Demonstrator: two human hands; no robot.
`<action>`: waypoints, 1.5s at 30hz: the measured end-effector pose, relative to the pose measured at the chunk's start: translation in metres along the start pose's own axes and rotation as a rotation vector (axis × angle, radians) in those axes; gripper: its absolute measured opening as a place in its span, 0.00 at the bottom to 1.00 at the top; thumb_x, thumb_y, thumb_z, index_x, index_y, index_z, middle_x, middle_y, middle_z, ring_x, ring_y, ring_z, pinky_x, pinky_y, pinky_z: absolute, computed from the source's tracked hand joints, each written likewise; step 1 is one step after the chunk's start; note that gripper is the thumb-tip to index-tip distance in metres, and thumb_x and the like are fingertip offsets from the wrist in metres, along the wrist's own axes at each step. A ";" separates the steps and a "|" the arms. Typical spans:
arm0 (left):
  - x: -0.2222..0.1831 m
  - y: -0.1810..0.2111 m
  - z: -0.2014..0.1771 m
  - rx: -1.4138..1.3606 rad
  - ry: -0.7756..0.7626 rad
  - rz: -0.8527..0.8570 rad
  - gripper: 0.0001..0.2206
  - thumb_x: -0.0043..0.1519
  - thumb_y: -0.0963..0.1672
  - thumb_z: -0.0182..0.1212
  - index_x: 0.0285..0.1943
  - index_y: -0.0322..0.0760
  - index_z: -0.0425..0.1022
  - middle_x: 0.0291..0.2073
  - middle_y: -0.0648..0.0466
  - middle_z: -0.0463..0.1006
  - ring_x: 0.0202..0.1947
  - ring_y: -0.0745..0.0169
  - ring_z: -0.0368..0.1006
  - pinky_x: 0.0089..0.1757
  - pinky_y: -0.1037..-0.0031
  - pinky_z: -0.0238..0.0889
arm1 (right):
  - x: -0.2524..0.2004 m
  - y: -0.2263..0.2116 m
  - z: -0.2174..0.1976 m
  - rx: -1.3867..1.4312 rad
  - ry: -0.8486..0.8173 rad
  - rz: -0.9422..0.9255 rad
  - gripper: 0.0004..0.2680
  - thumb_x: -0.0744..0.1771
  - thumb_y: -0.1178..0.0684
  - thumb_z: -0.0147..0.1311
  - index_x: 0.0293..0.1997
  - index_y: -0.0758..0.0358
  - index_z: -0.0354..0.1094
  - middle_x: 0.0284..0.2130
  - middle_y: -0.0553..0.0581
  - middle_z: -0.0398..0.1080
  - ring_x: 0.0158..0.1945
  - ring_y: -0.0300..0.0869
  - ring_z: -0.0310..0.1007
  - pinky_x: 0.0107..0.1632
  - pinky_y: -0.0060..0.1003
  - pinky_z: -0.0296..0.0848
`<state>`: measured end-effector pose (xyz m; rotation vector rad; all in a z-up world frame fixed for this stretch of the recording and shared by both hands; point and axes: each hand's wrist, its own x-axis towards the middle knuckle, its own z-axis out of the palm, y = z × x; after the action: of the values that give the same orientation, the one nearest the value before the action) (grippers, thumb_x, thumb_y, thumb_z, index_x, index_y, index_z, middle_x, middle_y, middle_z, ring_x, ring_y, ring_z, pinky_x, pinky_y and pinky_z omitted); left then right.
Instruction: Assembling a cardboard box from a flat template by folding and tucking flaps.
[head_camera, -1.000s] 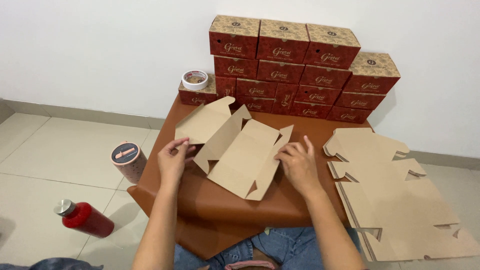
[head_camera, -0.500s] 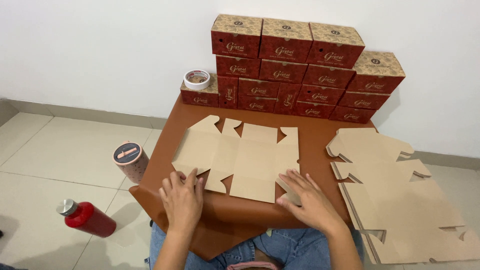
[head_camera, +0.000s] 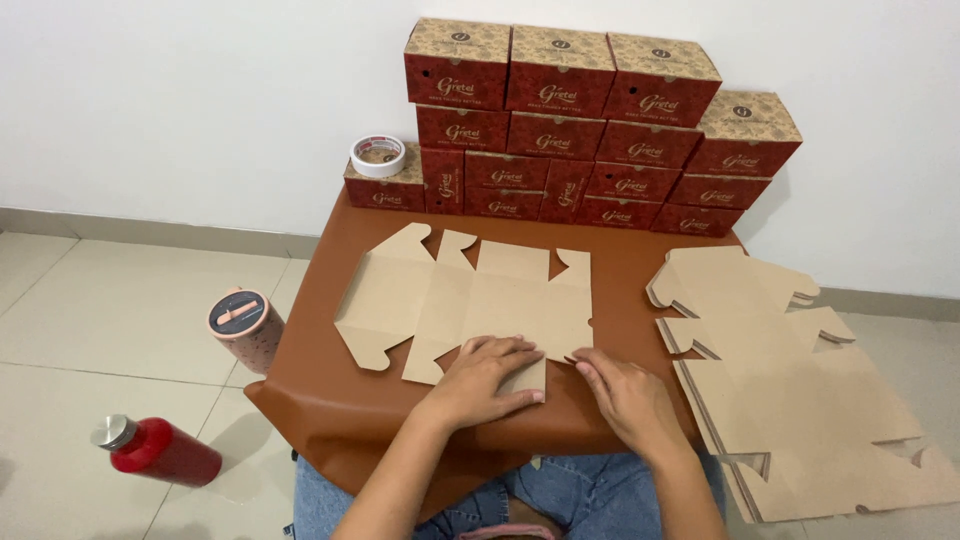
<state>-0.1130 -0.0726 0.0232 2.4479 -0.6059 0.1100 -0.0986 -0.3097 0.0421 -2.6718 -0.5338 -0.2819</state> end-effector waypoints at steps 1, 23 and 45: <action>0.000 0.002 0.002 -0.001 -0.001 -0.002 0.28 0.57 0.56 0.60 0.63 0.41 0.73 0.64 0.54 0.71 0.67 0.60 0.60 0.63 0.64 0.42 | 0.005 0.002 0.006 0.001 -0.002 0.000 0.11 0.68 0.42 0.45 0.47 0.49 0.72 0.37 0.48 0.81 0.36 0.46 0.82 0.38 0.43 0.77; -0.007 0.004 0.023 0.098 0.138 0.063 0.35 0.56 0.58 0.61 0.66 0.31 0.67 0.64 0.48 0.69 0.70 0.52 0.56 0.67 0.57 0.38 | -0.001 0.013 0.054 -0.154 -0.198 -0.076 0.23 0.70 0.39 0.34 0.68 0.67 0.53 0.70 0.59 0.53 0.76 0.44 0.44 0.74 0.50 0.36; -0.021 0.021 -0.018 0.087 0.205 -0.020 0.26 0.56 0.38 0.53 0.67 0.35 0.65 0.60 0.44 0.70 0.67 0.46 0.63 0.64 0.52 0.47 | -0.022 -0.034 0.029 -0.263 -0.358 0.011 0.24 0.70 0.31 0.30 0.76 0.43 0.45 0.67 0.59 0.57 0.69 0.51 0.55 0.63 0.49 0.60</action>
<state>-0.1395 -0.0685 0.0448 2.4849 -0.4950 0.3813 -0.1293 -0.2759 0.0216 -2.9996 -0.6236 0.1455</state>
